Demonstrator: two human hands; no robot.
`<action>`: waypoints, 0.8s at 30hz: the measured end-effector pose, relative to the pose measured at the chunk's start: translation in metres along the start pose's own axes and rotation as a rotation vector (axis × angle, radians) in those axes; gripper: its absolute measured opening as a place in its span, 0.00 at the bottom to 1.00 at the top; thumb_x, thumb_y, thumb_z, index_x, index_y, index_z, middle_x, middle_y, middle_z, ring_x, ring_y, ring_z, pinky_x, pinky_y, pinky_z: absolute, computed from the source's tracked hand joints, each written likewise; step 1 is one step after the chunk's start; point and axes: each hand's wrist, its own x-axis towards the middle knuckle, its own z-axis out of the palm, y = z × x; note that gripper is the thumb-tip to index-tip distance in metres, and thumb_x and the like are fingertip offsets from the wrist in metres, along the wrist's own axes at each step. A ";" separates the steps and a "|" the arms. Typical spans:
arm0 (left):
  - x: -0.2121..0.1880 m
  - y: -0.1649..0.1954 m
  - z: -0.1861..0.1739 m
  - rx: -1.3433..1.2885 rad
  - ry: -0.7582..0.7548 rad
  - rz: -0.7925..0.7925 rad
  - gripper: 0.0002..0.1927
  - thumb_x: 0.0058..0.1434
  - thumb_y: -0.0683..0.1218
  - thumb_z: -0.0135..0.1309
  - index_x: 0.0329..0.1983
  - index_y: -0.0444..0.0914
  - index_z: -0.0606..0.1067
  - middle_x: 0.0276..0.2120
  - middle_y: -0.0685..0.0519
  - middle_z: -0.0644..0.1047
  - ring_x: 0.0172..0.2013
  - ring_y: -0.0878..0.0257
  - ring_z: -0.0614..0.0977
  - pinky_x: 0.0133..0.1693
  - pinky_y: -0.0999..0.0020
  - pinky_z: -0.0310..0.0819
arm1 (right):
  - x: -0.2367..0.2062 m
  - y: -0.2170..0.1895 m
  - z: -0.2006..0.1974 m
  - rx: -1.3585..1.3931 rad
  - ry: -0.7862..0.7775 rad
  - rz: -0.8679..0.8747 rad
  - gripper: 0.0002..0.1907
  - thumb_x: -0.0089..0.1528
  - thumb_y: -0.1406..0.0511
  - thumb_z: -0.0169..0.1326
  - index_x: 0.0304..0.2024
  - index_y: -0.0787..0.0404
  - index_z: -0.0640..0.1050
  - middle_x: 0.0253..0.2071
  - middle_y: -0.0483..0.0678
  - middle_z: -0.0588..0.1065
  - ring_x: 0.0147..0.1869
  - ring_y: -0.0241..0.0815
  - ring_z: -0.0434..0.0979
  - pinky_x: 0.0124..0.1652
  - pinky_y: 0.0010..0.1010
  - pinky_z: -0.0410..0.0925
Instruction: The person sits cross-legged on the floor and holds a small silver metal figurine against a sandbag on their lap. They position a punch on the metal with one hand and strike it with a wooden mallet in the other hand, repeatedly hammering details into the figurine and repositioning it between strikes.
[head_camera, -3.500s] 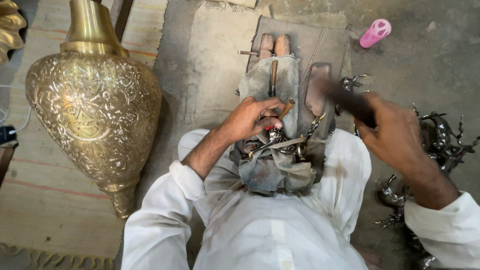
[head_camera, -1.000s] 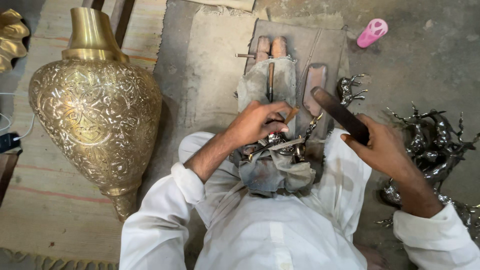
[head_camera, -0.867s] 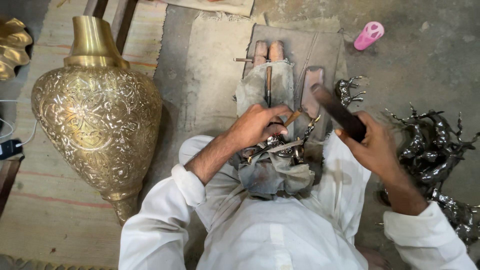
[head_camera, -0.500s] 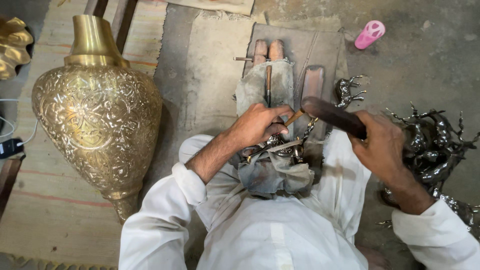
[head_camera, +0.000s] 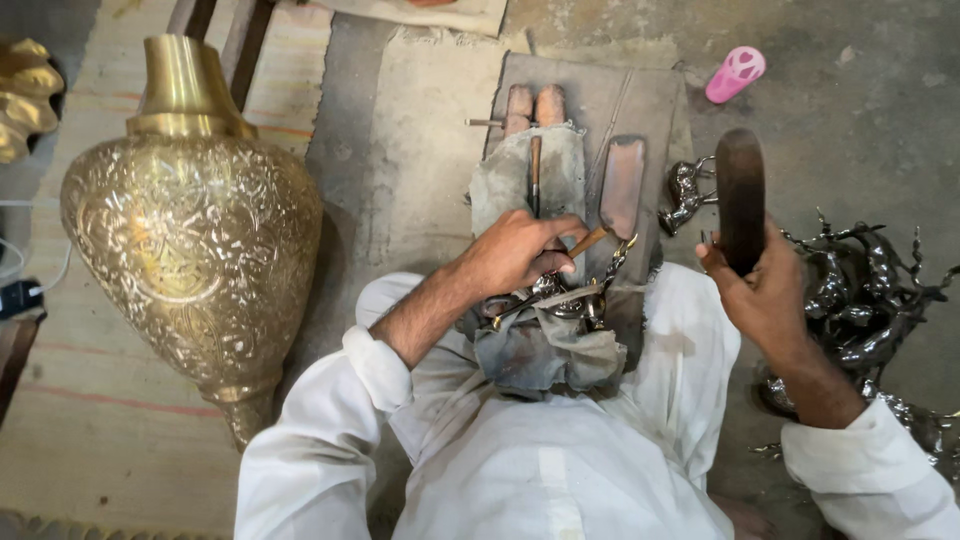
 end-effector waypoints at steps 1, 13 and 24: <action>0.000 0.000 0.000 -0.022 -0.005 -0.014 0.18 0.58 0.43 0.64 0.51 0.39 0.75 0.31 0.48 0.84 0.35 0.50 0.87 0.37 0.56 0.78 | 0.000 0.002 0.000 -0.171 0.009 -0.146 0.16 0.56 0.68 0.63 0.46 0.59 0.77 0.39 0.51 0.77 0.45 0.54 0.78 0.47 0.42 0.70; 0.002 0.002 -0.005 -0.009 -0.058 0.004 0.18 0.58 0.45 0.65 0.50 0.39 0.74 0.30 0.46 0.83 0.35 0.46 0.85 0.36 0.52 0.76 | -0.005 0.003 0.004 -0.081 0.048 -0.035 0.16 0.61 0.60 0.64 0.47 0.59 0.76 0.36 0.52 0.76 0.38 0.54 0.78 0.41 0.43 0.68; 0.004 0.000 -0.007 0.010 -0.107 0.005 0.18 0.58 0.45 0.65 0.51 0.40 0.75 0.33 0.45 0.84 0.36 0.46 0.86 0.36 0.52 0.75 | -0.010 0.009 -0.002 -0.231 0.006 -0.211 0.14 0.57 0.68 0.62 0.45 0.61 0.77 0.37 0.56 0.76 0.43 0.59 0.77 0.43 0.46 0.67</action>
